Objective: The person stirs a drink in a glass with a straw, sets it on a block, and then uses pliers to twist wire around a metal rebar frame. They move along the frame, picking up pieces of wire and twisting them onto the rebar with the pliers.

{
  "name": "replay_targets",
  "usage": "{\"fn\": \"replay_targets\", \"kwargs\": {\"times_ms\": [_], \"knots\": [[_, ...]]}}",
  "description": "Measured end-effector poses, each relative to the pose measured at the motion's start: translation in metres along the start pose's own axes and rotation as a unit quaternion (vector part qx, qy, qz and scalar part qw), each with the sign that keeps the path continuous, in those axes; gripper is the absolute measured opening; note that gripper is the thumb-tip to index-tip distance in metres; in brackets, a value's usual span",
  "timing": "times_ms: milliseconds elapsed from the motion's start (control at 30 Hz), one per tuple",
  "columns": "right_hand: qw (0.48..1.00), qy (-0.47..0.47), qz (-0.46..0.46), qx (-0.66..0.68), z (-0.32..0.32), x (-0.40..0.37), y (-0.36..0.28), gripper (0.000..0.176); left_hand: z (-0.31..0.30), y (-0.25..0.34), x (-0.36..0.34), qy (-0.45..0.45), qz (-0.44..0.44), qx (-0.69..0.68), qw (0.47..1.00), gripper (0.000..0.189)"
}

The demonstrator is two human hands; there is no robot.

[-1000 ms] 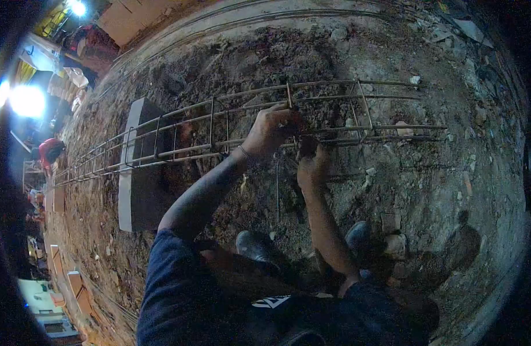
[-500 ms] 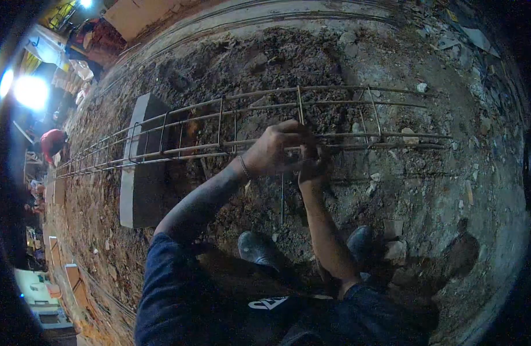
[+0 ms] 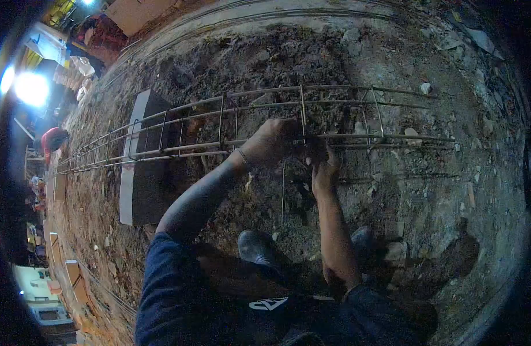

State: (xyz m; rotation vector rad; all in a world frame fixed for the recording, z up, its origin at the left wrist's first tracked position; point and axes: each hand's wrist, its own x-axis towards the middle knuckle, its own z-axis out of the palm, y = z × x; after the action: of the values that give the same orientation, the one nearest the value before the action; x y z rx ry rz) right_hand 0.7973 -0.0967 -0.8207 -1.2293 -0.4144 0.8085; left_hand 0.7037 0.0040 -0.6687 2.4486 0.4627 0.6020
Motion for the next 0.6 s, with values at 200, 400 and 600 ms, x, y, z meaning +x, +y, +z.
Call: {"fn": "replay_targets", "kwargs": {"times_ms": [200, 400, 600], "knots": [[0.984, -0.073, 0.014, 0.16, -0.01, 0.015, 0.005, 0.038, -0.002, -0.013, 0.014, -0.139, 0.106, 0.206, 0.963, 0.03], [0.996, 0.003, 0.067, 0.059, -0.006, 0.007, -0.007, 0.056, 0.017, -0.054, 0.007, -0.181, -0.029, 0.099, 0.978, 0.043], [0.991, -0.127, -0.027, -0.033, -0.007, 0.012, -0.035, 0.052, 0.064, -0.11, 0.029, -0.221, -0.065, 0.029, 0.973, 0.041]]}}
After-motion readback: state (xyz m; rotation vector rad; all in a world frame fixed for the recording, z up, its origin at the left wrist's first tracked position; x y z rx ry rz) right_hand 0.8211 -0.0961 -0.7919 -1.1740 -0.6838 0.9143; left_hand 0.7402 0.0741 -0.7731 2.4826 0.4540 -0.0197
